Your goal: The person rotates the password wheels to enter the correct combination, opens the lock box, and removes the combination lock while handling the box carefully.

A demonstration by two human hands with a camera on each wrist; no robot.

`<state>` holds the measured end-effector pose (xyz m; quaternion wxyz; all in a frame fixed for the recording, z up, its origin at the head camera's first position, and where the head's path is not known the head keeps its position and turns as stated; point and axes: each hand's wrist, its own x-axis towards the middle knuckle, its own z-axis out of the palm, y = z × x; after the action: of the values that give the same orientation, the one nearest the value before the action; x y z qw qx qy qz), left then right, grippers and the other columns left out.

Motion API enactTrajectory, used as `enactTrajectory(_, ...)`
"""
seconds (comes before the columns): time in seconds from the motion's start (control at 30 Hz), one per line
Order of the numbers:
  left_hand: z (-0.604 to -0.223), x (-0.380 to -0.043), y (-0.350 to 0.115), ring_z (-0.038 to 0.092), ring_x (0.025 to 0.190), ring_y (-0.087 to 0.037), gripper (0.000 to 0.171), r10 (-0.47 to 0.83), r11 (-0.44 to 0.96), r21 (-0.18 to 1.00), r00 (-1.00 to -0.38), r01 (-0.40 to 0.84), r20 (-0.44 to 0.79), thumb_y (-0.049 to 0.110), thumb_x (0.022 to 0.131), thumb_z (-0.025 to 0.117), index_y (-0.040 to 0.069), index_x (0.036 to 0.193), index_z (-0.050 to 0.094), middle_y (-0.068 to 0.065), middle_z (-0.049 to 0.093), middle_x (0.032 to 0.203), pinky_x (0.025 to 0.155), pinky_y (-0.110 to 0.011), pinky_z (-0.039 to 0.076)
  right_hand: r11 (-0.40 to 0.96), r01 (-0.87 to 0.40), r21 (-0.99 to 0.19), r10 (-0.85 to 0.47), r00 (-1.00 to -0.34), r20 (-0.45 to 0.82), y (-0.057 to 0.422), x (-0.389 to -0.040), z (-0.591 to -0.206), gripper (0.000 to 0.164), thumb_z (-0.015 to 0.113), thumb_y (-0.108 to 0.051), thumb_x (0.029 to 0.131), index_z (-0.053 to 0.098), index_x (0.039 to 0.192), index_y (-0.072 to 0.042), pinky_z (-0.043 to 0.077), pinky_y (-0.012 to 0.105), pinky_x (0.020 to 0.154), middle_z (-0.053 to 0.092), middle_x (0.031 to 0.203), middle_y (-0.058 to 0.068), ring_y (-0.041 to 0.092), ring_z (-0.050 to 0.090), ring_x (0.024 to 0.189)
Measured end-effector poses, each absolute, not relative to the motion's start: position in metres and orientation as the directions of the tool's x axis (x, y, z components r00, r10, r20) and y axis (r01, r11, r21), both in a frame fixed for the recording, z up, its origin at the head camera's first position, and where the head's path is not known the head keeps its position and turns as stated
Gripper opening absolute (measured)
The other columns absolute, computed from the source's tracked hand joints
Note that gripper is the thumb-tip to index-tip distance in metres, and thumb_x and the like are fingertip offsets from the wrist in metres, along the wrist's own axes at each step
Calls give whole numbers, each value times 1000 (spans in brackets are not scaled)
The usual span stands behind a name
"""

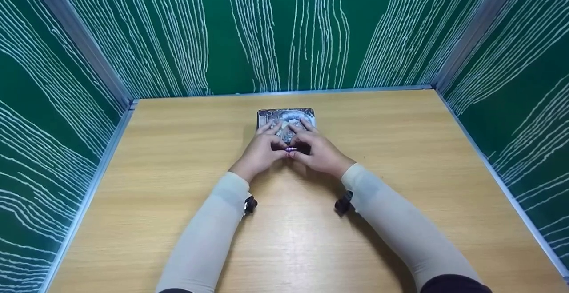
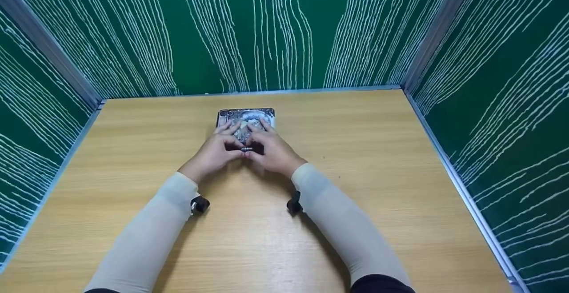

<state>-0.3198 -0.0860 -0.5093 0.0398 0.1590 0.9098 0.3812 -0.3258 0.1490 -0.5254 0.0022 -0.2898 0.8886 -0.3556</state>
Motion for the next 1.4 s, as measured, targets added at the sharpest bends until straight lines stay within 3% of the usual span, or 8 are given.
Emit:
enactTrajectory(0.33,-509,-319,-86,15,180,-31,15,323,652,711,-945,265,55,25,97,91,15,108,88,1,38,184,147,-58,12,576,-533,-620,-521,-823,224,150,-326,-527,18,82,-29,106,75,119,-19,19,71,141,40,183,5,39,13,179)
enactTrajectory(0.7,-509,-321,-85,16,180,-30,12,324,662,698,-944,271,59,25,97,92,17,106,88,2,38,184,147,-57,11,571,-521,-634,-512,-830,222,150,-325,-525,17,79,-32,108,77,115,-17,20,67,143,40,183,6,37,14,179)
enactTrajectory(0.93,-510,-321,-85,14,180,-29,12,319,661,702,-946,263,54,26,96,93,19,105,88,4,37,184,147,-59,10,573,-516,-637,-516,-831,209,150,-326,-525,21,81,-32,107,77,122,-18,20,69,142,39,184,5,36,12,180)
enactTrajectory(1.4,-509,-321,-85,15,180,-29,12,316,657,708,-947,259,53,26,96,92,19,105,88,3,38,184,146,-59,10,566,-534,-629,-526,-821,224,150,-327,-525,17,82,-29,107,75,117,-17,20,71,141,40,183,7,38,13,179)
